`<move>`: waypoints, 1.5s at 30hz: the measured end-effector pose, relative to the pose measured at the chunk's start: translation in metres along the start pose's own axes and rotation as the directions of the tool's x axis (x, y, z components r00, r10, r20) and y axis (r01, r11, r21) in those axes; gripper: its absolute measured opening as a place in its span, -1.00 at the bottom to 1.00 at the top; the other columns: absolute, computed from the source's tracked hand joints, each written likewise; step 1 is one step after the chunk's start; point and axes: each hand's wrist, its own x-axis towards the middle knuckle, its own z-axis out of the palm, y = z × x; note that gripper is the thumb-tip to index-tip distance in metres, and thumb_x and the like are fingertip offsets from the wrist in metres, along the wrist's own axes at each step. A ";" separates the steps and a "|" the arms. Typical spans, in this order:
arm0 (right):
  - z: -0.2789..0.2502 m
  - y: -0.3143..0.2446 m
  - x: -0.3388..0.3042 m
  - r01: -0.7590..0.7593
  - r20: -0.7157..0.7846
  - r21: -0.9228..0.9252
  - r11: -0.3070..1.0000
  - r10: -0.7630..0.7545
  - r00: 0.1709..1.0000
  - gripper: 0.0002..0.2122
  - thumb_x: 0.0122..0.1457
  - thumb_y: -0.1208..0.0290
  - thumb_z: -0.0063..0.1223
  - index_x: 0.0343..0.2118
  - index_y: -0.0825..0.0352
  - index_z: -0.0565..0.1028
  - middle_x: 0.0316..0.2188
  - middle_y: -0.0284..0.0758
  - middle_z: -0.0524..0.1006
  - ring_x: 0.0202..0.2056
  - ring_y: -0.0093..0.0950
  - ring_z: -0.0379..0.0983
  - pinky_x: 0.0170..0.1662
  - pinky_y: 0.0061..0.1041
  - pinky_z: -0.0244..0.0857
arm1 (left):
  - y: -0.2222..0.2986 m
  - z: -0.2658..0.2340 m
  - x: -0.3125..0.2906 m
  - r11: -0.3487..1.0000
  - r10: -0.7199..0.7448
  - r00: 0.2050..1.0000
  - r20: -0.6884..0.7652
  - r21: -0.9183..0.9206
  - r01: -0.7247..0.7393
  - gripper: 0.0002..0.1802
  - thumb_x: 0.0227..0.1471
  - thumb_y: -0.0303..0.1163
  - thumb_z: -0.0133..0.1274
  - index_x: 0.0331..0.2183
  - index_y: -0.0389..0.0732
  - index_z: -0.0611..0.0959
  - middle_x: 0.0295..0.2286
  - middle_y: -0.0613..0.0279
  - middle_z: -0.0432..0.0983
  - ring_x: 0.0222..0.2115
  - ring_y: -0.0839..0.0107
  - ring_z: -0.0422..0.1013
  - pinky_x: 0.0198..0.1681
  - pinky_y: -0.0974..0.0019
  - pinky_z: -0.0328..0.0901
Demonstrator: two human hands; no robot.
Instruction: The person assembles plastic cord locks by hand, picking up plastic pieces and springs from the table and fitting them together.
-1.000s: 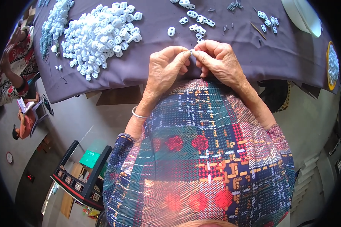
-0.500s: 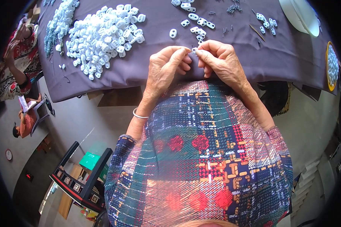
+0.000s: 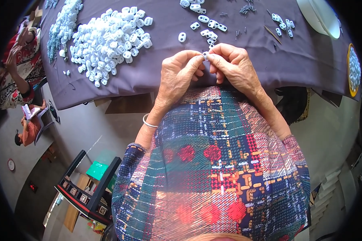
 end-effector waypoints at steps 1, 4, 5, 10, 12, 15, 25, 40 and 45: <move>0.000 0.001 0.000 0.005 -0.002 -0.008 1.000 -0.005 1.000 -0.87 0.18 0.42 -0.04 -0.35 0.38 0.46 -0.64 -0.47 0.42 -0.69 -0.75 0.28 -0.64 -0.80 0.20 | -0.001 0.001 0.001 1.000 0.011 1.000 -0.008 0.011 -0.011 -0.82 0.05 -0.42 0.03 -0.31 -0.32 0.60 -0.54 0.30 0.51 -0.56 0.64 0.38 -0.53 0.58 0.29; 0.001 -0.001 0.000 -0.002 -0.004 -0.002 1.000 0.002 1.000 -0.88 0.17 0.43 -0.05 -0.35 0.38 0.46 -0.64 -0.47 0.42 -0.70 -0.76 0.28 -0.64 -0.80 0.19 | -0.003 0.001 0.001 1.000 0.015 1.000 -0.022 0.016 -0.014 -0.83 0.05 -0.42 0.03 -0.33 -0.32 0.61 -0.55 0.32 0.51 -0.57 0.66 0.37 -0.52 0.59 0.29; 0.001 -0.001 0.000 -0.005 -0.004 -0.002 1.000 0.005 1.000 -0.88 0.17 0.43 -0.05 -0.35 0.38 0.46 -0.64 -0.47 0.42 -0.70 -0.76 0.28 -0.64 -0.80 0.19 | -0.003 0.001 0.001 1.000 0.012 1.000 -0.023 0.015 -0.012 -0.83 0.05 -0.42 0.03 -0.33 -0.32 0.61 -0.55 0.32 0.51 -0.57 0.66 0.37 -0.52 0.59 0.29; 0.003 0.001 0.000 0.019 -0.007 -0.060 0.998 -0.020 1.000 -0.89 0.17 0.44 -0.05 -0.36 0.37 0.47 -0.65 -0.49 0.41 -0.70 -0.78 0.27 -0.65 -0.82 0.18 | -0.002 0.002 0.000 0.999 0.031 0.999 -0.037 0.026 -0.030 -0.83 0.04 -0.41 0.05 -0.35 -0.32 0.62 -0.59 0.34 0.50 -0.61 0.68 0.35 -0.55 0.60 0.27; 0.004 0.000 0.001 0.017 -0.008 -0.050 0.999 -0.017 1.000 -0.89 0.18 0.44 -0.05 -0.35 0.37 0.47 -0.66 -0.50 0.41 -0.70 -0.78 0.27 -0.66 -0.82 0.18 | -0.004 0.002 0.001 0.999 0.038 0.998 -0.043 0.011 -0.038 -0.83 0.04 -0.41 0.05 -0.35 -0.32 0.62 -0.59 0.35 0.50 -0.61 0.68 0.35 -0.56 0.60 0.27; 0.004 0.004 0.001 0.030 -0.029 -0.018 0.999 -0.030 0.999 -0.86 0.14 0.40 -0.01 -0.38 0.38 0.48 -0.69 -0.48 0.42 -0.72 -0.76 0.29 -0.68 -0.77 0.18 | -0.006 0.002 0.001 0.999 0.044 0.998 -0.048 -0.001 -0.044 -0.83 0.04 -0.41 0.05 -0.35 -0.31 0.62 -0.59 0.37 0.50 -0.61 0.69 0.35 -0.56 0.60 0.27; -0.002 0.002 0.003 0.053 -0.134 0.153 0.987 -0.033 0.990 -0.87 0.15 0.40 0.01 -0.38 0.37 0.45 -0.65 -0.44 0.45 -0.71 -0.78 0.28 -0.67 -0.76 0.26 | -0.013 -0.027 0.023 0.667 0.598 0.773 -0.212 0.667 -0.333 -0.80 -0.08 -0.49 0.15 -0.33 -0.33 0.57 -0.52 0.29 0.46 -0.56 0.58 0.35 -0.47 0.51 0.28; -0.007 0.009 0.003 0.089 -0.126 0.255 0.963 -0.058 0.990 -0.87 0.15 0.42 0.00 -0.36 0.38 0.44 -0.64 -0.43 0.45 -0.70 -0.77 0.28 -0.66 -0.75 0.28 | 0.006 -0.019 0.016 0.875 -0.040 0.999 0.029 -0.481 0.049 -0.83 0.01 -0.50 0.05 -0.28 -0.30 0.56 -0.39 0.16 0.52 -0.44 0.46 0.46 -0.51 0.51 0.34; -0.007 0.006 0.004 0.092 -0.120 0.257 0.962 -0.062 0.991 -0.88 0.15 0.43 0.00 -0.36 0.38 0.44 -0.64 -0.43 0.44 -0.70 -0.76 0.28 -0.66 -0.72 0.28 | -0.005 -0.028 0.011 0.642 -0.086 0.978 0.190 -0.740 0.200 -0.75 0.04 -0.51 0.00 -0.17 -0.29 0.47 -0.31 0.12 0.47 -0.39 0.46 0.46 -0.53 0.55 0.39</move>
